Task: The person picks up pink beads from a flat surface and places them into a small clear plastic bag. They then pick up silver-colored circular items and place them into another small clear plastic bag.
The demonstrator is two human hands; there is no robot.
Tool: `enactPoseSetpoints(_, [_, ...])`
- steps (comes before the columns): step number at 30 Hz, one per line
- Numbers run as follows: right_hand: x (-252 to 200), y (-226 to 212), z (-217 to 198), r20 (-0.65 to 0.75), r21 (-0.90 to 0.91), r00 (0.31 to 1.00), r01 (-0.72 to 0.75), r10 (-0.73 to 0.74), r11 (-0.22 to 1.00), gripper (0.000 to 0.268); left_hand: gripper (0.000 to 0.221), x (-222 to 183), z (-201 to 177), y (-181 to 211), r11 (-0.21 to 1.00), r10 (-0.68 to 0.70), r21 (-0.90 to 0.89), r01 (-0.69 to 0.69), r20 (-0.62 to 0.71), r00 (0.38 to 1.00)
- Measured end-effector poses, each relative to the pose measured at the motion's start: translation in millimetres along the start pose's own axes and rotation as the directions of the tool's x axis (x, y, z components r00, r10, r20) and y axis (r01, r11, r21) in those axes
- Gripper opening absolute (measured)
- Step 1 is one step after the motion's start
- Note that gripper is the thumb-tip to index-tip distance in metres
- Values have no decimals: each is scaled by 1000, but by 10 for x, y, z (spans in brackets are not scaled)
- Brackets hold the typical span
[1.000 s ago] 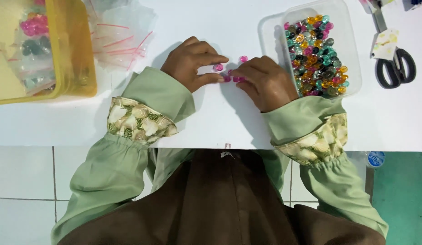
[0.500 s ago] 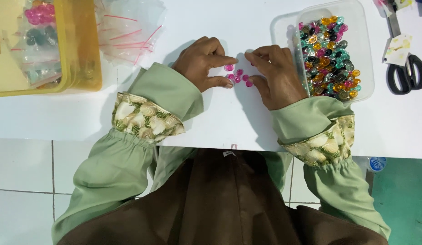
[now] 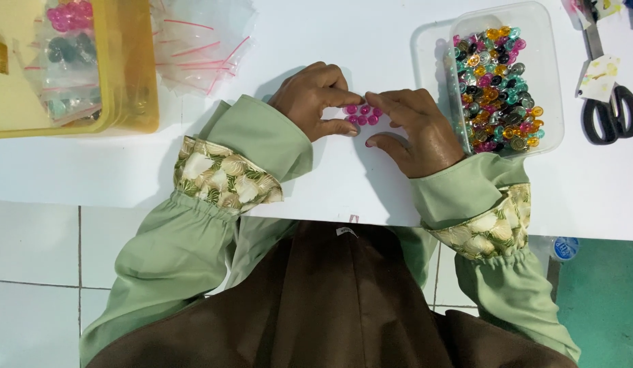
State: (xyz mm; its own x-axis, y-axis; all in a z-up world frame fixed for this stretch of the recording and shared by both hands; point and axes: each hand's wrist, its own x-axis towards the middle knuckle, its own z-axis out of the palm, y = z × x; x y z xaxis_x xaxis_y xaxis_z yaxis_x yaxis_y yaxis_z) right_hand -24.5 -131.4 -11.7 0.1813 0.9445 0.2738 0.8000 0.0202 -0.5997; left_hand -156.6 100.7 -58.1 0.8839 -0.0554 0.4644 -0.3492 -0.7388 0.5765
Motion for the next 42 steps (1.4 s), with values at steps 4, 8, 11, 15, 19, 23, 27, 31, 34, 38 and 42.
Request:
enactPoseSetpoints(4, [-1,-90,-22,4,30,1000,-29,29,999,52,42,-8,11,7,999,19,-34,-19,13,1000])
enactPoseSetpoints(8, [-56,-50,22,-15,12,1000,7,-6,1000,73,45,-26,32,23,999,23,-26,-23,0,1000])
enactPoseSetpoints(11, [-62,-77,50,-48,6,999,-8,8,1000,64,44,-27,48,31,999,9,-31,-9,0,1000])
enactPoseSetpoints(15, [-59,-76,81,-99,1,995,-24,24,1000,54,43,-29,33,56,998,20,-58,-19,10,1000])
enactPoseSetpoints(19, [14,-230,57,-206,95,977,-28,47,995,48,35,39,-115,303,985,-94,-140,99,40,995])
enactPoseSetpoints(23, [2,-213,84,-233,81,972,4,15,997,49,41,34,-167,355,993,-89,-76,89,14,996])
enactPoseSetpoints(27, [-20,-180,113,-251,28,968,34,-25,999,46,41,17,-208,396,996,-84,-15,84,-8,996])
enactPoseSetpoints(31, [51,-274,69,-242,-35,969,49,-56,998,39,34,9,-200,391,996,-85,-35,85,3,996])
enactPoseSetpoints(34, [63,-302,63,-242,-61,966,74,-86,995,30,32,-5,-176,373,997,-71,-24,71,4,997])
enactPoseSetpoints(38, [63,-297,80,-254,-50,965,59,-70,997,25,31,7,-187,386,998,-64,-27,64,4,998])
enactPoseSetpoints(42, [-53,-49,140,-178,-166,973,118,-148,979,31,42,-76,-17,144,1000,3,21,-3,4,1000])
